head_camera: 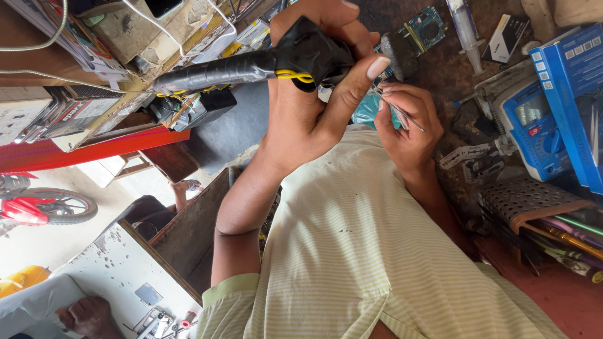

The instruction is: The person handles mobile phones at a cluttered repair bench, then picks up a small circuit board and solders it, holding a soldering iron in one hand and a thin tool in the other while working on the board. At the end they set the iron down and reach across the bench.

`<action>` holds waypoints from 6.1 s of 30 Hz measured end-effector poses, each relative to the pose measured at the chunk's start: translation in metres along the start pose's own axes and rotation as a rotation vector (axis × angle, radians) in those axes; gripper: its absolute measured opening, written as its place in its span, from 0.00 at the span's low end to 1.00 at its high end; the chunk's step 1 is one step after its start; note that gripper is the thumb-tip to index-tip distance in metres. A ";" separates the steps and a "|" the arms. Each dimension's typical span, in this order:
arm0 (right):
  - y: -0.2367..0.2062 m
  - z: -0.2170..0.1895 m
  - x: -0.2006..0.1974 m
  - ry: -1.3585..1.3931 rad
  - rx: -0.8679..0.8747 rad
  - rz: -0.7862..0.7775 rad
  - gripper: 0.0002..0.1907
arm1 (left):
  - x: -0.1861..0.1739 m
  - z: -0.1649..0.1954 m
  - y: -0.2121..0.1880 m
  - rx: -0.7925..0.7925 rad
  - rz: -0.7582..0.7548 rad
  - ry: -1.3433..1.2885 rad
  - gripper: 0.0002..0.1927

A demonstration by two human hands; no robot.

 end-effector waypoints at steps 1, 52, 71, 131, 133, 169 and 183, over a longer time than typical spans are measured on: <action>0.000 0.000 0.000 0.001 0.002 0.000 0.12 | 0.000 0.000 0.000 -0.002 0.002 0.000 0.24; -0.003 0.000 -0.003 -0.007 -0.011 0.036 0.12 | 0.003 -0.003 0.006 0.031 -0.011 0.025 0.23; -0.003 -0.001 -0.002 -0.015 -0.018 0.056 0.12 | 0.002 -0.002 0.008 0.029 -0.017 0.017 0.22; 0.000 -0.001 0.001 -0.107 -0.032 0.034 0.12 | -0.001 -0.008 0.006 0.016 -0.007 0.058 0.21; 0.001 -0.002 0.001 -0.099 -0.037 0.040 0.12 | 0.000 -0.009 0.005 -0.007 -0.004 0.036 0.20; 0.009 -0.004 0.000 -0.081 -0.039 0.064 0.14 | 0.005 -0.016 0.017 -0.003 -0.009 0.020 0.21; 0.011 -0.004 0.001 -0.069 -0.025 0.069 0.15 | 0.006 -0.017 0.018 0.014 -0.012 0.008 0.21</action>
Point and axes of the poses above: each hand's wrist, its own y-axis towards the middle knuckle, its own x-axis out of the palm, z = x × y, the point moved 4 cm from there along y, towards the middle knuckle, and after that the axes turned 1 degree about x, right-handed, at the moved point
